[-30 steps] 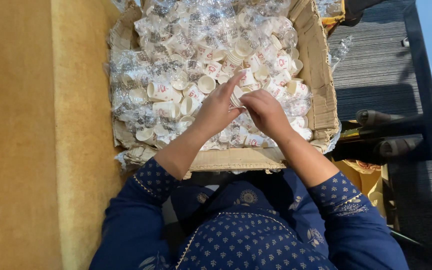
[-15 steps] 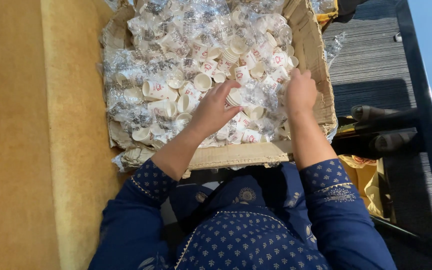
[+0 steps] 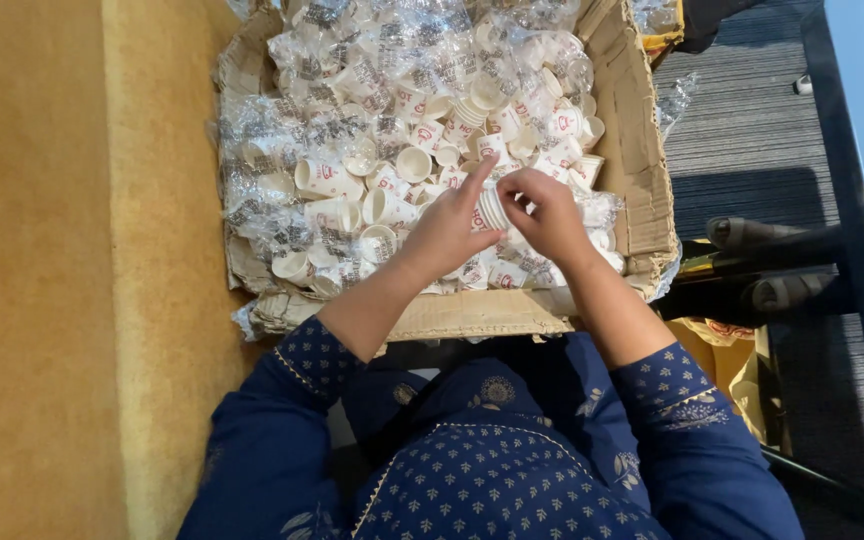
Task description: Sorting and stacking small paper cups from a large cardboard box.
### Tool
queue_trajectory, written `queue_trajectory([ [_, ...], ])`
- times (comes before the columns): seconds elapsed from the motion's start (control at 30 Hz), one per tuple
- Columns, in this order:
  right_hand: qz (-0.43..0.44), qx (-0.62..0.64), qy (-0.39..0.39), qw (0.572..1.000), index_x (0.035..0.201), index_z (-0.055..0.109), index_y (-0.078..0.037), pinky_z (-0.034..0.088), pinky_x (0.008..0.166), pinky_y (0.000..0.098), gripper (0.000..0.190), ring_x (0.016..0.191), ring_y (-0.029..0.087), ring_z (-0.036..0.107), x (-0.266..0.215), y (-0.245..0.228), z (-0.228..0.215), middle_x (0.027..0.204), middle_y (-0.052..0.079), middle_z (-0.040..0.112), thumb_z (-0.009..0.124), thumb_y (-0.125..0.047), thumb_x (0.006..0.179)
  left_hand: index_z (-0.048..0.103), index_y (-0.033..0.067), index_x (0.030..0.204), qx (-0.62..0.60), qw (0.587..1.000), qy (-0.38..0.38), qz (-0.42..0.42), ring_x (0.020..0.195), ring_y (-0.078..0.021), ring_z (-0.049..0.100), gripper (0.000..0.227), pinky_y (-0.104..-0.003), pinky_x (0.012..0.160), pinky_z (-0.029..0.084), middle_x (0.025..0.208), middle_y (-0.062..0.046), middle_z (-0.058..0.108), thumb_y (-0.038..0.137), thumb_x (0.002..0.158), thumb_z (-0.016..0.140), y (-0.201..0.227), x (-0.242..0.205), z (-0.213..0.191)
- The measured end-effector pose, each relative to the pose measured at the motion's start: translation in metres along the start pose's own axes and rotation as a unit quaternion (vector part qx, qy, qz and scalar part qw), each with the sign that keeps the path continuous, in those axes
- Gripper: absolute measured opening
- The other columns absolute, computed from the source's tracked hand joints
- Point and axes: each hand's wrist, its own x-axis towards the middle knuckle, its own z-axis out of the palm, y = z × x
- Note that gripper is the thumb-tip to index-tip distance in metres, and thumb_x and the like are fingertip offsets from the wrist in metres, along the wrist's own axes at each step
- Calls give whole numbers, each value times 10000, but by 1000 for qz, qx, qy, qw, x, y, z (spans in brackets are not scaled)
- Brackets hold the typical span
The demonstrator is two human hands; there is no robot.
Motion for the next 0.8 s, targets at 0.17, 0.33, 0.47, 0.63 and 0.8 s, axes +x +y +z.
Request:
queue_trajectory([
  [0.17,0,-90,104,991,1036,678,-14,546,770,342,121,900,253,700,2,44,-7,1003,139,724,643,30,928,424,214,1539,-6,998,0,59,1171,-364,642,784,-462,1007,510,1267,-155,676,266,862,816,1,-6,-6],
  [0.33,55,-368,167,913,1064,657,24,510,742,475,244,832,399,645,5,71,-14,902,213,702,799,-125,932,585,210,1412,7,997,1,77,1191,-320,638,595,-441,1047,498,1250,-107,689,264,859,799,-2,-5,-4],
  [0.47,154,-174,135,963,1084,663,-36,533,751,382,226,835,286,685,10,69,-7,879,134,738,785,-107,907,586,195,1369,9,998,2,69,1204,-325,631,563,-439,1035,495,1286,-107,672,271,856,805,5,-3,-10],
  [0.63,142,-72,118,980,1168,662,-41,553,734,309,321,802,163,708,4,60,-8,892,76,738,783,-57,870,577,182,1372,11,996,17,81,1200,-348,616,573,-456,1008,487,1285,-117,664,271,857,812,28,7,-35],
  [0.8,137,-48,95,985,1134,714,-18,551,732,288,274,785,118,674,1,76,-20,873,60,725,795,-46,874,562,178,1380,6,993,54,107,1207,-328,640,571,-440,1007,524,1314,-114,652,246,868,805,49,18,-49],
])
